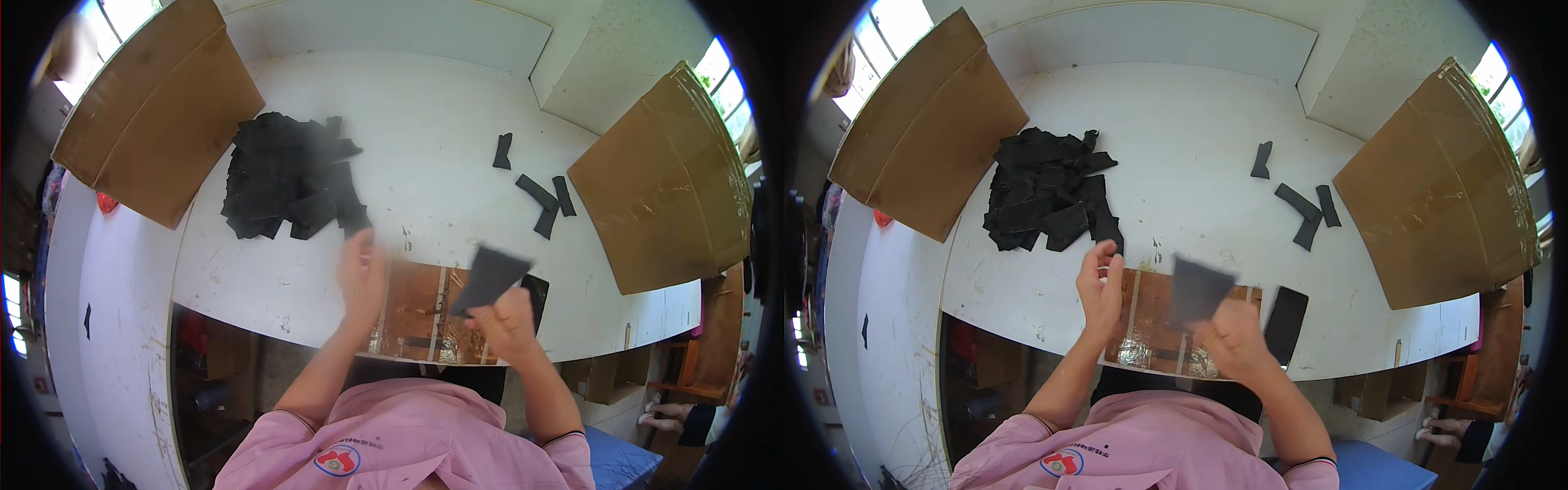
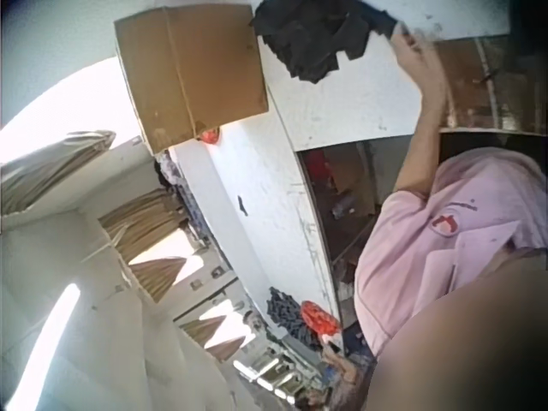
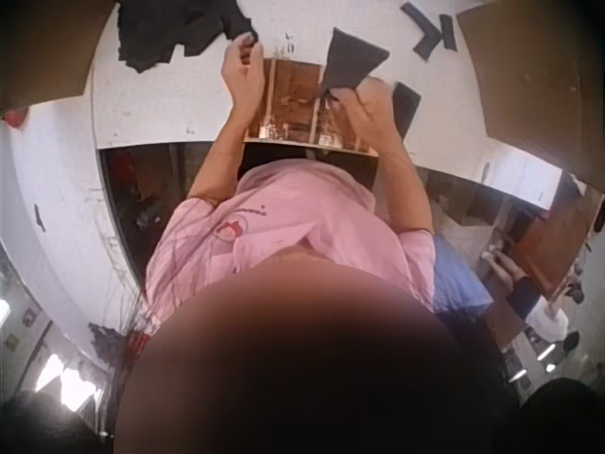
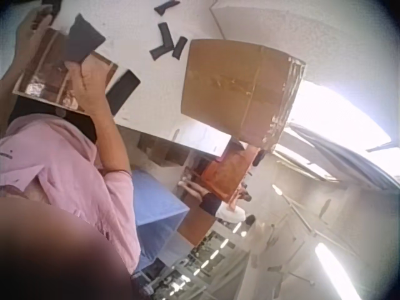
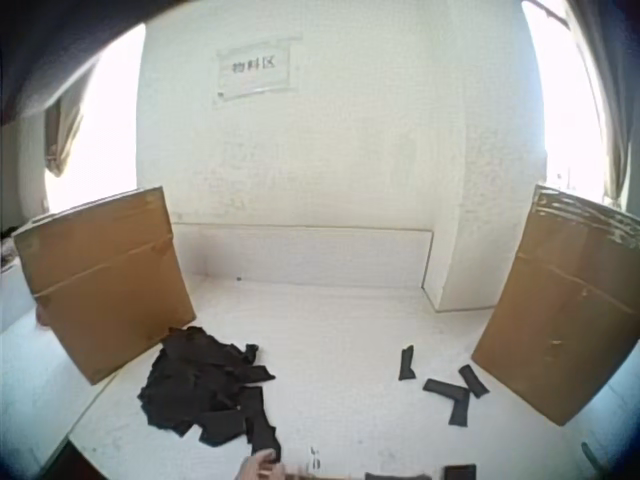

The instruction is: The person is assembling or preparing small black flexible straps, possibly for sports or recreation goods, involving folding and moving components.

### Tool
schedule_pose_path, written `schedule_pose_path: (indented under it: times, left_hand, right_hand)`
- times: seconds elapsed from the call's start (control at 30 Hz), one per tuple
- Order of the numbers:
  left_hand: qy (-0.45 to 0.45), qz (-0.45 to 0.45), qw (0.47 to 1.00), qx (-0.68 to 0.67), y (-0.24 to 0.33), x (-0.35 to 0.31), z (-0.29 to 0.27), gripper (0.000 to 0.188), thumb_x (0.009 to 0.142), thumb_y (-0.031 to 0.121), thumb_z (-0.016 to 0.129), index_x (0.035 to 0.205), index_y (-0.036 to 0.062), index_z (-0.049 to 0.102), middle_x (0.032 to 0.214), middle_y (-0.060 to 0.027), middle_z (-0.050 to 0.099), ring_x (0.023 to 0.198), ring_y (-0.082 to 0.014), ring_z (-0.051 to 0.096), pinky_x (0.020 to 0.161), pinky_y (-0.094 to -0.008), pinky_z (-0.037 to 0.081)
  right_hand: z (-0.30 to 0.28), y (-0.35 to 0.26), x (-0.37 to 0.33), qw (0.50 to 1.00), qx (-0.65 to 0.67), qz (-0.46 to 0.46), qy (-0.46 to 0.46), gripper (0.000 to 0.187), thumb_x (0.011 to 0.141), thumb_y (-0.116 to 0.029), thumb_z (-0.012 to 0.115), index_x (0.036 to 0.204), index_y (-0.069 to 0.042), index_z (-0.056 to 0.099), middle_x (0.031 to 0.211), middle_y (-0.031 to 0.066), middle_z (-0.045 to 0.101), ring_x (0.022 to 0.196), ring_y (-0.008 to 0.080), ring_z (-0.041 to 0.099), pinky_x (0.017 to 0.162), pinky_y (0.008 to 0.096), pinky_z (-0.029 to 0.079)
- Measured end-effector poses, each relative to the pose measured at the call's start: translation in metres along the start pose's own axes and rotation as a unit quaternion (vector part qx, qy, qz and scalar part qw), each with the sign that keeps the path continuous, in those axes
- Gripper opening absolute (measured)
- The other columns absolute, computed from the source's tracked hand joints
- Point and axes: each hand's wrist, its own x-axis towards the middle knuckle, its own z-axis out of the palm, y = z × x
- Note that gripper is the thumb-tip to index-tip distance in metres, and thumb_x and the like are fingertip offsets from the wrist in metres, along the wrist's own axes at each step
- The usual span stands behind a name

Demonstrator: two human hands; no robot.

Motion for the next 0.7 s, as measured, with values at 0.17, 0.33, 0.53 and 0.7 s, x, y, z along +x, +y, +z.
schedule_pose_path:
  times: [0.17,0.33,0.53,0.7]
  left_hand:
    - [0.045,-0.046,0.947,0.315,-0.086,0.056,-0.004,0.030,0.074,0.018,0.060,0.097,0.0002,0.053,0.099,-0.0184,0.052,0.089,-0.0297,0.051,0.075,-0.0387,0.041]
    - [-0.039,-0.068,0.992,0.097,-0.089,0.042,-0.021,0.010,0.069,0.008,0.061,0.071,-0.0001,0.055,0.070,-0.0131,0.056,0.066,-0.0230,0.056,0.062,-0.0319,0.044]
    - [-0.202,-0.123,0.962,-0.138,-0.025,-0.010,-0.052,0.006,0.073,-0.001,0.056,0.076,0.0009,0.052,0.069,-0.0027,0.052,0.066,-0.0096,0.050,0.060,-0.0229,0.041]
    - [-0.398,-0.199,0.871,-0.208,0.011,-0.045,-0.057,0.014,0.075,-0.005,0.054,0.086,0.0022,0.050,0.081,-0.0007,0.052,0.077,-0.0072,0.049,0.068,-0.0204,0.041]
  right_hand:
    - [-0.023,0.038,0.037,0.938,0.109,0.189,0.268,0.031,0.088,-0.026,0.041,0.085,0.003,0.054,0.056,0.0033,0.050,0.047,0.0084,0.044,0.046,0.0229,0.037]
    - [0.021,0.040,-0.038,0.945,0.080,0.265,0.174,0.027,0.087,-0.023,0.044,0.082,0.001,0.055,0.055,0.0012,0.050,0.050,0.0058,0.044,0.046,0.0191,0.035]
    - [0.068,0.019,-0.056,0.946,0.192,0.261,-0.013,0.020,0.085,-0.016,0.050,0.087,0.003,0.056,0.066,0.0021,0.054,0.062,0.0071,0.051,0.057,0.0204,0.042]
    - [0.080,0.004,-0.045,0.888,0.367,0.266,0.079,0.021,0.081,-0.016,0.058,0.092,0.002,0.057,0.077,0.0015,0.057,0.071,0.0078,0.051,0.065,0.0218,0.042]
